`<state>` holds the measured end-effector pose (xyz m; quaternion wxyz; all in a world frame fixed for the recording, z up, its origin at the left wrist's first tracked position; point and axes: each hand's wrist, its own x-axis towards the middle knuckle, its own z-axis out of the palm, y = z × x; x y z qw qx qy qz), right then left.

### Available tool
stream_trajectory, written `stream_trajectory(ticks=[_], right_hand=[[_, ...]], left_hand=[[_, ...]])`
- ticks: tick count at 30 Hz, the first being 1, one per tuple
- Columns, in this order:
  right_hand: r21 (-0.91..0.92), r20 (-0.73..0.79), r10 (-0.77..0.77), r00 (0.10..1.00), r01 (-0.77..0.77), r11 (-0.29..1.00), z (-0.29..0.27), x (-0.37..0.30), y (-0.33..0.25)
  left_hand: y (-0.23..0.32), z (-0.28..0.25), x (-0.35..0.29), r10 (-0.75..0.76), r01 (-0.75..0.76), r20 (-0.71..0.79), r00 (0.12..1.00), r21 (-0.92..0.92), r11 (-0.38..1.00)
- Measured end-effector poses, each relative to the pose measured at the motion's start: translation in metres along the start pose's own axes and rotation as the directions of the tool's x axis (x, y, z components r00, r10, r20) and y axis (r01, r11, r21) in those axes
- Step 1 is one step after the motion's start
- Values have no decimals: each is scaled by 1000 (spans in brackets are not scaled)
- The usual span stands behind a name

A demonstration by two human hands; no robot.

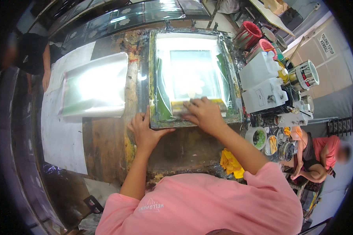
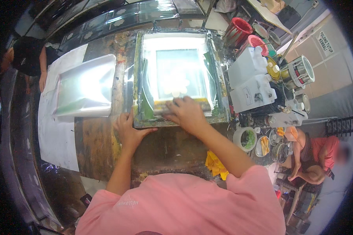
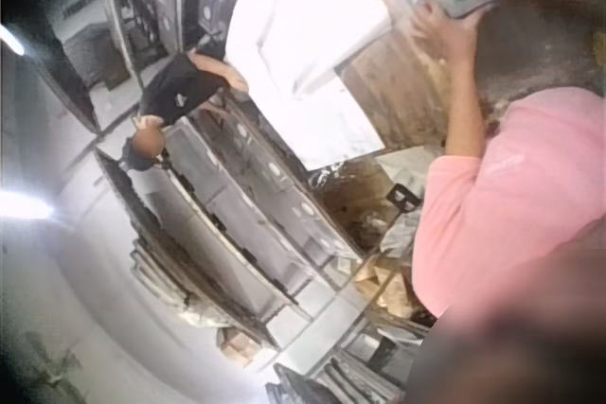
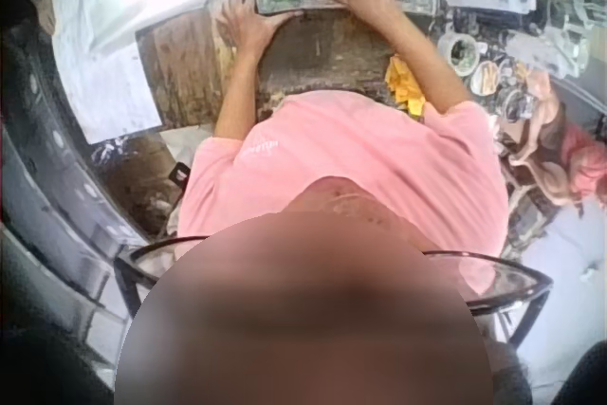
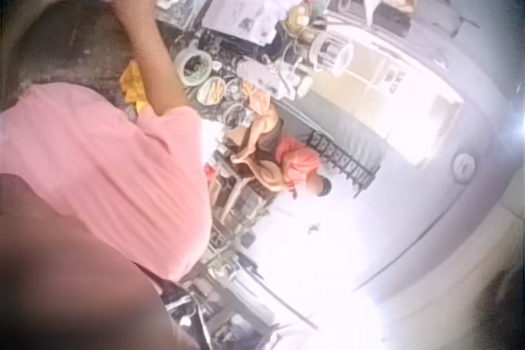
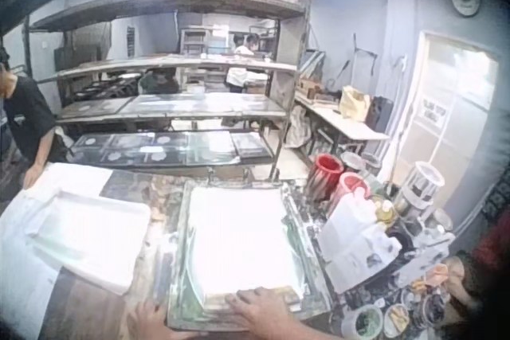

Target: The person repeatedly uses a squeegee to pull white ink across a screen-printing frame with a flower stencil, then lifts the frame to reveal the printed fabric below. The process is repeated multiple times on the same area.

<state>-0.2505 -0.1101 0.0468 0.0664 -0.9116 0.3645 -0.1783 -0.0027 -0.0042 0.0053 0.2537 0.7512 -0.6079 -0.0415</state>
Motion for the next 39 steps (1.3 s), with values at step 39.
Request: stream_trajectory(ticks=[39], right_hand=[[-351, -320, -123, 939, 3, 936, -112, 30, -43]], left_hand=[[58, -47, 32, -152, -47, -153, 976, -839, 542]])
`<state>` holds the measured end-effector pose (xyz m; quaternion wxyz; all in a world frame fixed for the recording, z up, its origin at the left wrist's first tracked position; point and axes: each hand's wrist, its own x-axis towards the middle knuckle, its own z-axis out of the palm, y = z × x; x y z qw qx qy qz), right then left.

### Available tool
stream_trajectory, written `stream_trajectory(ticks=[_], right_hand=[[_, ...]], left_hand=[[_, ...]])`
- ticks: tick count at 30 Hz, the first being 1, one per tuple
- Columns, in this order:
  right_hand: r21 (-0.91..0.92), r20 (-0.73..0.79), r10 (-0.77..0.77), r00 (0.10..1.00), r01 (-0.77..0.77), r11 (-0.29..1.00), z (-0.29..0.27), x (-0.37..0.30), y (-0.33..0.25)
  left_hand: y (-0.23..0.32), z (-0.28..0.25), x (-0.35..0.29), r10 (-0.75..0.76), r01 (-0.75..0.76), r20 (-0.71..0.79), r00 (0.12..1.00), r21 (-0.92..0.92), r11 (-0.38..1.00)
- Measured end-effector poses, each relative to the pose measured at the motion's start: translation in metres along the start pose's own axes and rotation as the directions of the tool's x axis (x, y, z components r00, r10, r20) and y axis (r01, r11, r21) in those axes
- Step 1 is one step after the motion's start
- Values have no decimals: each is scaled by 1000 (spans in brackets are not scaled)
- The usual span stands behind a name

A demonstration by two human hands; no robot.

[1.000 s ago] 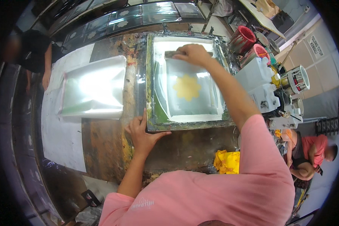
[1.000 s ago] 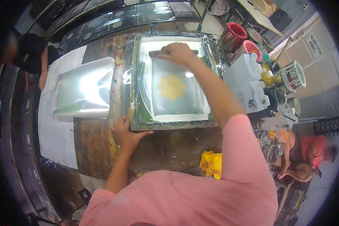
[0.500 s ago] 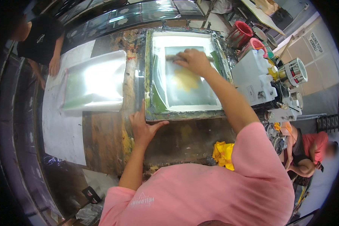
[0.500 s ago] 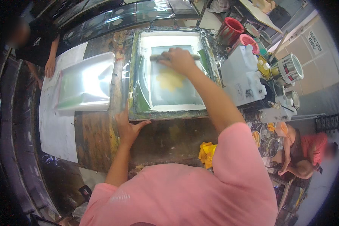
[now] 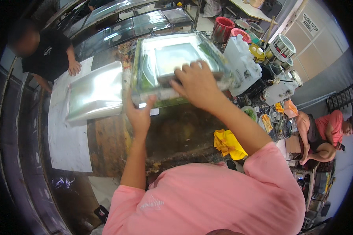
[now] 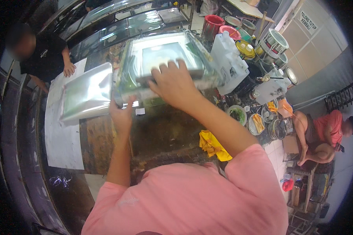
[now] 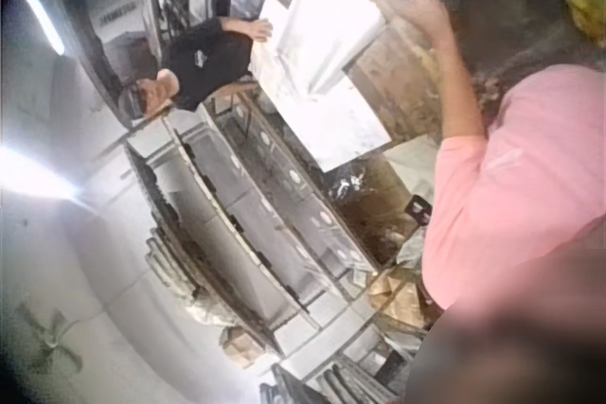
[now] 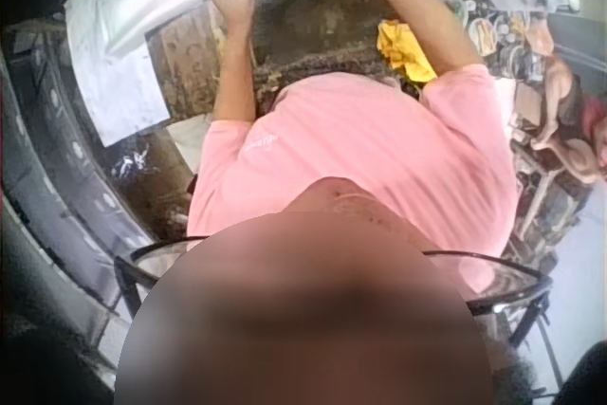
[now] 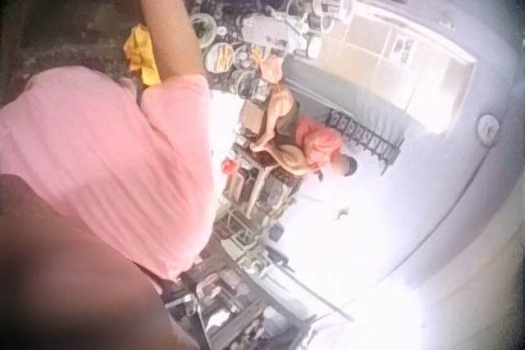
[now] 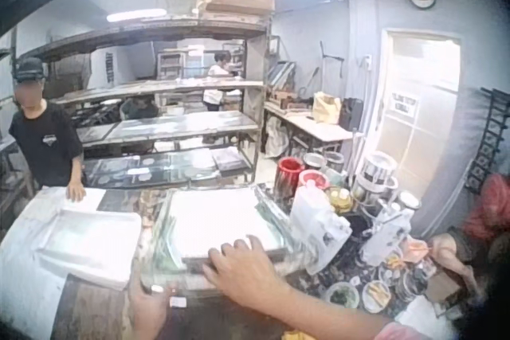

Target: The person repeatedly uses a squeegee to pull white ink across a screen-printing frame with a flower stencil, then lifts the frame to reveal the printed fabric below. The process is repeated multiple times on the same area.

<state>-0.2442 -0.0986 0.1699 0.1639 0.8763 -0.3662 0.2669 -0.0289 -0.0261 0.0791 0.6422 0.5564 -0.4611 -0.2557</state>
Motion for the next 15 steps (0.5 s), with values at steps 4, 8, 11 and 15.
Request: stream_trajectory(ticks=[4, 8, 11, 15], right_hand=[[-44, -155, 22, 988, -29, 999, -12, 65, 26], [-7, -191, 42, 981, -44, 999, -20, 102, 42], [-18, -201, 20, 979, -24, 1000, -29, 126, 53], [80, -46, 125, 991, -121, 989, -40, 151, 64]], left_hand=[[24, 4, 29, 133, -132, -12, 991, 85, 988], [1, -10, 8, 68, -265, 302, 951, 681, 683], [-32, -7, -32, -220, -271, 280, 934, 960, 74], [-41, -3, -41, -219, -313, 373, 902, 912, 266]])
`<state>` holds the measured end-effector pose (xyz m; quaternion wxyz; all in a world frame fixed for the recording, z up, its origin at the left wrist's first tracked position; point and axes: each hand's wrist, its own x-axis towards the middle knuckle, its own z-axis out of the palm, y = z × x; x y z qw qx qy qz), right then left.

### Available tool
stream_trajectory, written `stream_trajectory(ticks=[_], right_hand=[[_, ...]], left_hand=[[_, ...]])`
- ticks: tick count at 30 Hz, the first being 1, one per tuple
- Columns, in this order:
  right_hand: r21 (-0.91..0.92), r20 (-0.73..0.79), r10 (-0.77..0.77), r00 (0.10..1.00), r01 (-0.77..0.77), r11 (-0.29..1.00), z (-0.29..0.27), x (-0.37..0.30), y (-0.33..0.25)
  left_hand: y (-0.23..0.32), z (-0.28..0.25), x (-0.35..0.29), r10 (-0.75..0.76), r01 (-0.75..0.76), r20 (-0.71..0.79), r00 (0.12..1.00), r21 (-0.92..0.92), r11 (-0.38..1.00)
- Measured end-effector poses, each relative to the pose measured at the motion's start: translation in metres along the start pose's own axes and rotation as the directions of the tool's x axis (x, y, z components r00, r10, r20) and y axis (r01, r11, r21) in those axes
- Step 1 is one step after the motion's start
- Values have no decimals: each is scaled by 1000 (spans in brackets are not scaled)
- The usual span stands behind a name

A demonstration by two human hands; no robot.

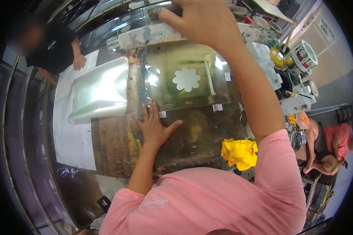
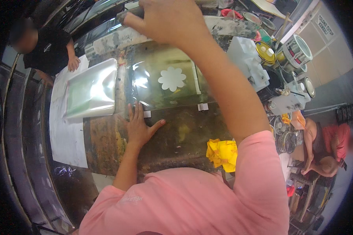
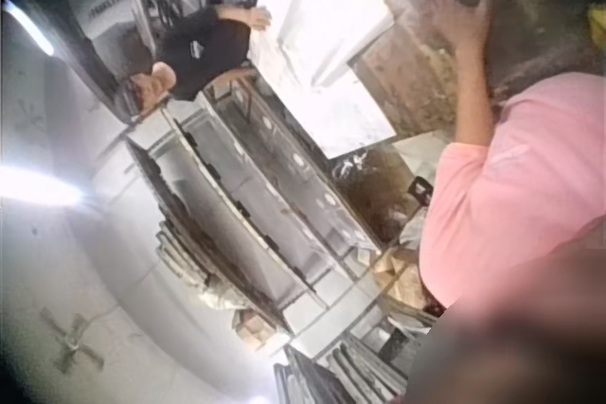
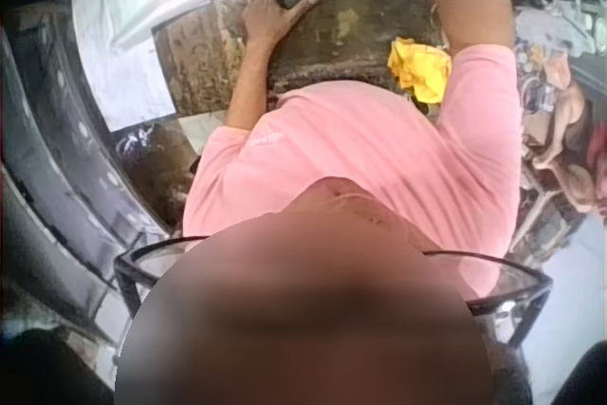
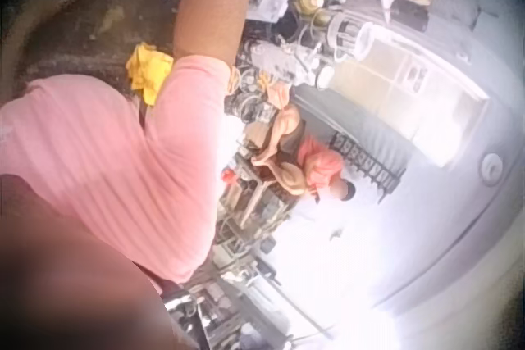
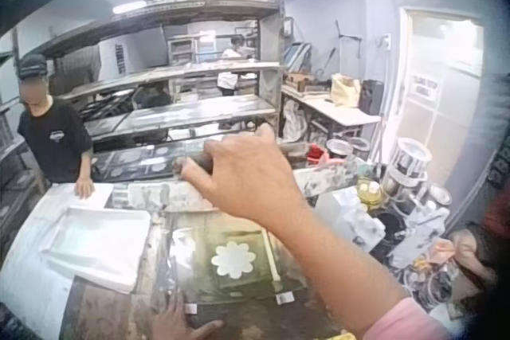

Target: The person repeatedly uses a squeegee to pull white ink across a screen-printing frame with a flower stencil, then lifts the frame to reveal the printed fabric below. The process is repeated multiple times on the same area.

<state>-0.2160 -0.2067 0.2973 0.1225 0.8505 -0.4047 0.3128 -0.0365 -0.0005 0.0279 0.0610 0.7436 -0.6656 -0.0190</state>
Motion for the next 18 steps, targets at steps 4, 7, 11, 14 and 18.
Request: stream_trajectory(ticks=[4, 7, 11, 14, 18], right_hand=[[-3, -45, -22, 999, 21, 1000, -5, 17, 3], [4, -3, 10, 1000, -10, 1000, -7, 25, 3], [17, -85, -26, 996, 28, 999, -8, 18, -1], [16, -40, 1, 999, 0, 1000, -7, 8, -2], [-48, -61, -18, 998, 15, 999, -1, -1, -6]], left_hand=[[6, -30, 36, 0, -89, -238, 971, -364, 927], [-3, -50, 73, -69, -156, -435, 898, -461, 873], [-50, -64, 81, -252, -47, -507, 824, -504, 862], [-107, -69, 71, -313, 14, -520, 794, -500, 866], [-199, -69, 60, -328, 70, -542, 774, -442, 894]])
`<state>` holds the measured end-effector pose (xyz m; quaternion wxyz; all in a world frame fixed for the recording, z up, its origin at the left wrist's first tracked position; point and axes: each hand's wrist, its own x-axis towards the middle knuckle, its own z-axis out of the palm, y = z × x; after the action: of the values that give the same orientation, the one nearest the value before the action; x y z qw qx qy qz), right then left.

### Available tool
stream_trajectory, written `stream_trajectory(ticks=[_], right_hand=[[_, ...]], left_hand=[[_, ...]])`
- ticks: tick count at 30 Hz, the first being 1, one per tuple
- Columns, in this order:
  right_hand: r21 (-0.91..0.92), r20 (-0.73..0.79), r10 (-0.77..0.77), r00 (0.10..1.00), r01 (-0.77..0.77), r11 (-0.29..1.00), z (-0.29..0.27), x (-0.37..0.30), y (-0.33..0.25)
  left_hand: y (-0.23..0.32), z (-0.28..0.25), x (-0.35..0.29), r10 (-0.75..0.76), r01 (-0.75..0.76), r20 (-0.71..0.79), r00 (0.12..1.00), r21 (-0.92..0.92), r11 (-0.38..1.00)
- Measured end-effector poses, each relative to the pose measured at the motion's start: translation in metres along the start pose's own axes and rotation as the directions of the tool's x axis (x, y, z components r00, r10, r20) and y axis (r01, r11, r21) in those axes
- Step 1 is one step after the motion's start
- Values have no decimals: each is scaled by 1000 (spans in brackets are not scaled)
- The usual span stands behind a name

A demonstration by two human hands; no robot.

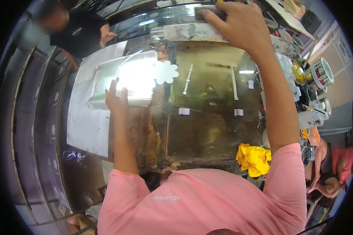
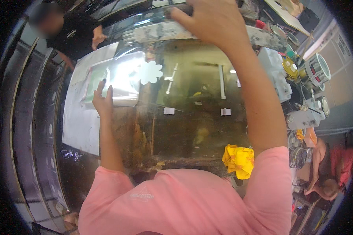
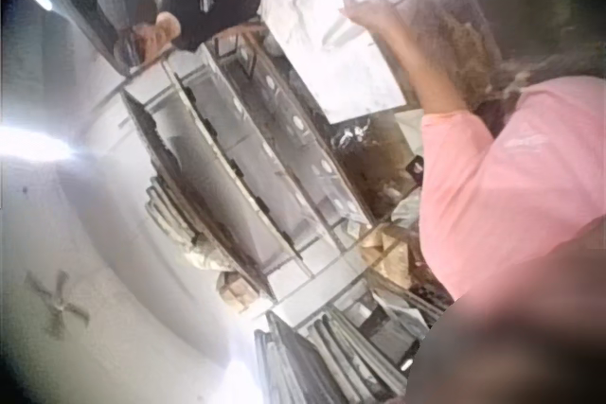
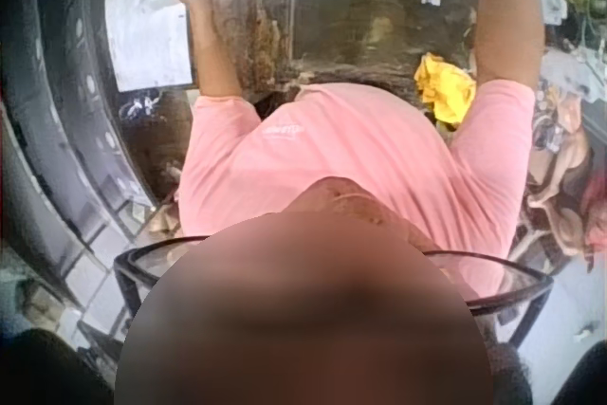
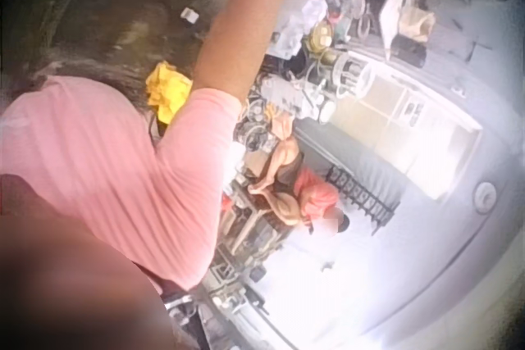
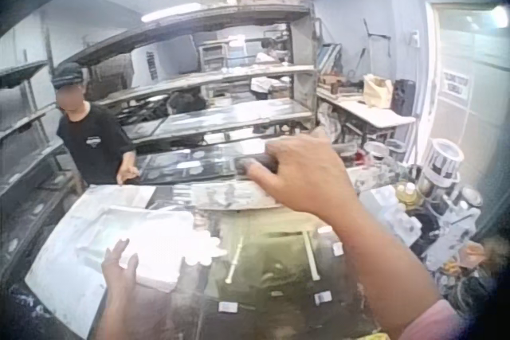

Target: The person repeatedly uses a squeegee to pull white ink across a screen-printing frame with a flower stencil, then lifts the frame to reveal the printed fabric below. The process is repeated multiple times on the same area.

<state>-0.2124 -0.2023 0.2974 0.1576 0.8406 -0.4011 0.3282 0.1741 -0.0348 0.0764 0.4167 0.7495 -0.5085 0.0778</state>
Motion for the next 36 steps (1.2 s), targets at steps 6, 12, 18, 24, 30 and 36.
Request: stream_trajectory(ticks=[6, 12, 18, 24, 30, 36], right_hand=[[-17, 15, -24, 1000, 24, 1000, 5, -8, 1], [-45, 31, -6, 999, 7, 999, 4, -14, -2], [75, 91, 63, 994, -70, 995, 1, 4, 4], [-57, -63, -105, 992, 101, 993, 1, 9, 3], [98, 12, 35, 999, -36, 995, -7, 7, -2], [51, -44, 2, 999, 0, 999, -3, 1, -3]], left_hand=[[-99, -29, 48, -83, 85, -21, 996, 259, 962], [-70, -6, 6, -10, 45, -65, 998, 552, 833], [-10, 38, -45, 131, -281, 343, 930, 435, 856], [4, 53, -54, -56, -163, 372, 926, 530, 832], [9, 38, -28, -147, -21, 375, 915, 408, 913], [72, 33, -11, 112, -271, 472, 874, 284, 920]])
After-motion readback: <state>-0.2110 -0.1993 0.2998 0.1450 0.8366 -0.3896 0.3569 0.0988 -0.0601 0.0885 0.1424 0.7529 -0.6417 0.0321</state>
